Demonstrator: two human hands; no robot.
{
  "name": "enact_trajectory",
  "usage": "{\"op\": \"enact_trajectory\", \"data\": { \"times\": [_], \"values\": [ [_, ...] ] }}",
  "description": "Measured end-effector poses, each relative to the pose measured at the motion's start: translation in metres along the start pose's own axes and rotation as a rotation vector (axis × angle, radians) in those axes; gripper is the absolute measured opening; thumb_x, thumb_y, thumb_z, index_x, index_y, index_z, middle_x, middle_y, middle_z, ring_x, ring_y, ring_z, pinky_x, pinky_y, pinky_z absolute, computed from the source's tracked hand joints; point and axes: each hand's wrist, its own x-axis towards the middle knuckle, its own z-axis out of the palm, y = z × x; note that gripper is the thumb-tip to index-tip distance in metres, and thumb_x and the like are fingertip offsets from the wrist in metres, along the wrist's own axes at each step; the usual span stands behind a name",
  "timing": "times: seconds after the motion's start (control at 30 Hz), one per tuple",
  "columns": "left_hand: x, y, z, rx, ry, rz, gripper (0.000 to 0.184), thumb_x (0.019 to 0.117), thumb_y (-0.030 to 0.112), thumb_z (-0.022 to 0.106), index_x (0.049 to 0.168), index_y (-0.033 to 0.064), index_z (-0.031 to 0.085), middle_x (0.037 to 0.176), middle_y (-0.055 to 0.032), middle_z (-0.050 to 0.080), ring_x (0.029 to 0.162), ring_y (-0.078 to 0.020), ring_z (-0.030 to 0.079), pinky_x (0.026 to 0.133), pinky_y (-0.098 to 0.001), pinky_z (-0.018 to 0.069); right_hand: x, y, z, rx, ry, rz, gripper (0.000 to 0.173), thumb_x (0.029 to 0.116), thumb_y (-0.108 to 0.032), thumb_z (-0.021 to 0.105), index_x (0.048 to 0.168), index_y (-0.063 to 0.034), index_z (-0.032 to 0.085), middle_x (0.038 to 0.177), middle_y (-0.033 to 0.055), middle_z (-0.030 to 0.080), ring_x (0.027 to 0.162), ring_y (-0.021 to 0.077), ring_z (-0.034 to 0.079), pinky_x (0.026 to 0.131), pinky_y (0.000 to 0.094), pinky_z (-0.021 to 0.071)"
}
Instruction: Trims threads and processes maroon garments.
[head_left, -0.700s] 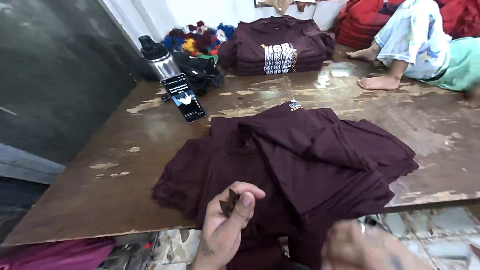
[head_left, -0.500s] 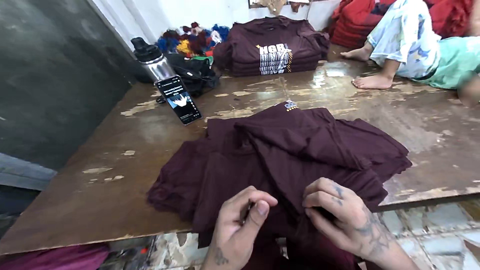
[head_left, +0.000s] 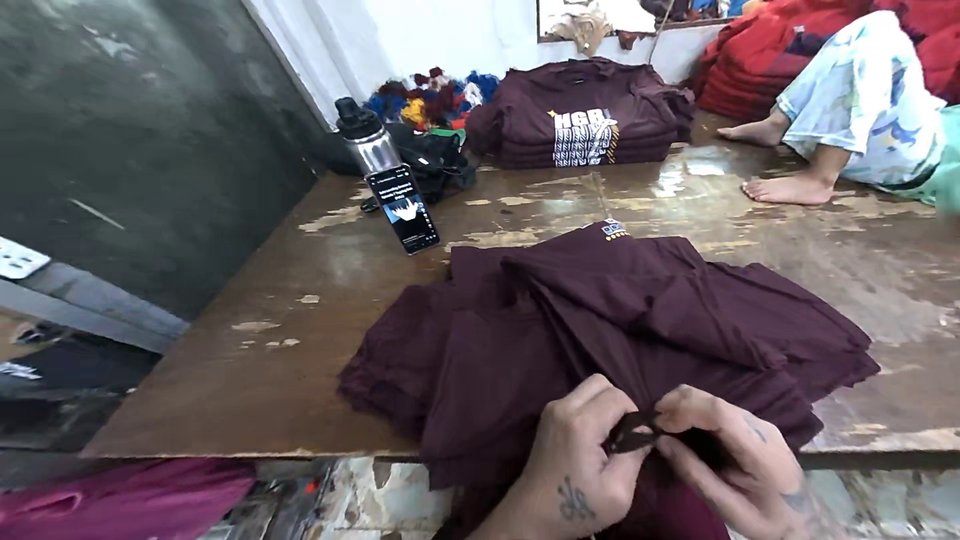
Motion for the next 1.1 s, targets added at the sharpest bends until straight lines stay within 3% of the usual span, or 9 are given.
{"op": "enact_trajectory", "data": {
  "times": [0.13, 0.23, 0.33, 0.43, 0.53, 0.73, 0.9, 0.97, 1.1],
  "values": [
    [0.003, -0.005, -0.016, -0.265, -0.169, -0.085, 0.023, 0.0968, 0.011, 0.058, 0.08, -0.0029, 0.06, 0.079, -0.0052, 0.055, 0.075, -0.0016, 0.052, 0.066, -0.0139, 0.042, 0.008, 0.001, 0.0, -0.01, -0.019, -0.06, 0.008, 0.0972, -0.014, 0.056, 0.103, -0.0087, 0.056, 0.095, 0.005, 0.064, 0.091, 0.006, 0.064, 0.082, 0.0157, 0.0534],
    [-0.002, -0.005, -0.018, -0.28, -0.212, -0.089, 0.023, 0.0979, 0.013, 0.056, 0.08, -0.0015, 0.059, 0.079, -0.0043, 0.055, 0.071, -0.0003, 0.05, 0.062, -0.0127, 0.0406, 0.009, 0.0, 0.0, -0.017, -0.002, -0.053, 0.008, 0.0964, -0.014, 0.056, 0.102, -0.0091, 0.056, 0.093, 0.0044, 0.064, 0.091, 0.0061, 0.064, 0.081, 0.0156, 0.0528],
    [-0.009, -0.002, -0.012, -0.291, -0.113, -0.107, 0.016, 0.0902, 0.012, 0.063, 0.08, -0.0001, 0.059, 0.076, -0.0024, 0.055, 0.065, 0.0029, 0.048, 0.055, -0.0099, 0.0374, 0.006, 0.001, 0.001, 0.0, 0.027, -0.038, 0.007, 0.0972, -0.015, 0.056, 0.102, -0.0098, 0.055, 0.094, 0.0033, 0.064, 0.092, 0.0048, 0.064, 0.081, 0.0152, 0.0532],
    [-0.009, -0.001, -0.004, -0.186, -0.018, -0.088, 0.02, 0.0913, 0.018, 0.07, 0.095, -0.0019, 0.068, 0.084, -0.005, 0.062, 0.065, 0.0021, 0.051, 0.055, -0.0099, 0.0408, 0.005, 0.0, 0.002, 0.01, 0.03, -0.036, 0.007, 0.0995, -0.017, 0.057, 0.102, -0.011, 0.056, 0.096, 0.0025, 0.065, 0.095, 0.0052, 0.065, 0.084, 0.017, 0.0541],
    [-0.007, -0.001, -0.005, -0.159, -0.014, -0.047, 0.013, 0.0918, 0.009, 0.066, 0.088, -0.0032, 0.067, 0.081, -0.0079, 0.063, 0.071, -0.0022, 0.057, 0.062, -0.0121, 0.0471, 0.004, 0.0, 0.001, -0.006, 0.001, -0.067, 0.006, 0.1, -0.017, 0.056, 0.1, -0.0113, 0.055, 0.094, 0.0028, 0.065, 0.095, 0.0072, 0.065, 0.085, 0.0184, 0.0532],
    [-0.019, -0.011, -0.013, -0.263, -0.16, -0.038, 0.024, 0.1, 0.018, 0.058, 0.084, 0.0003, 0.061, 0.079, -0.0045, 0.057, 0.072, -0.0013, 0.053, 0.063, -0.0122, 0.0438, 0.006, 0.002, 0.001, -0.033, -0.018, -0.102, 0.004, 0.098, -0.015, 0.057, 0.098, -0.012, 0.055, 0.091, 0.0032, 0.065, 0.091, 0.0095, 0.064, 0.083, 0.0195, 0.0521],
    [-0.03, -0.009, -0.015, -0.319, -0.123, -0.084, 0.017, 0.0927, 0.013, 0.063, 0.082, 0.0011, 0.06, 0.075, -0.003, 0.056, 0.065, 0.0016, 0.052, 0.057, -0.01, 0.0421, 0.002, 0.0, 0.002, -0.141, -0.096, -0.055, 0.029, 0.1059, -0.035, 0.051, 0.118, -0.0152, 0.068, 0.08, 0.0012, 0.061, 0.075, 0.0109, 0.058, 0.069, 0.0224, 0.0472],
    [-0.033, -0.001, -0.017, -0.279, -0.108, -0.073, 0.016, 0.0916, 0.01, 0.065, 0.081, -0.0007, 0.062, 0.074, -0.0055, 0.058, 0.065, -0.0004, 0.053, 0.057, -0.011, 0.0433, 0.001, -0.002, 0.005, -0.192, -0.105, -0.08, 0.026, 0.1037, -0.036, 0.057, 0.11, -0.0163, 0.073, 0.078, 0.0006, 0.063, 0.078, 0.0112, 0.06, 0.071, 0.0226, 0.0482],
    [-0.033, 0.014, -0.022, -0.32, -0.163, -0.044, 0.017, 0.0942, 0.006, 0.062, 0.081, -0.0038, 0.063, 0.073, -0.0101, 0.059, 0.067, -0.0045, 0.055, 0.06, -0.0129, 0.0446, -0.007, -0.011, 0.009, -0.282, -0.057, -0.126, 0.01, 0.0979, -0.021, 0.063, 0.1, -0.0171, 0.072, 0.083, -0.0002, 0.065, 0.089, 0.0113, 0.063, 0.084, 0.0228, 0.0514]
  ]
}}
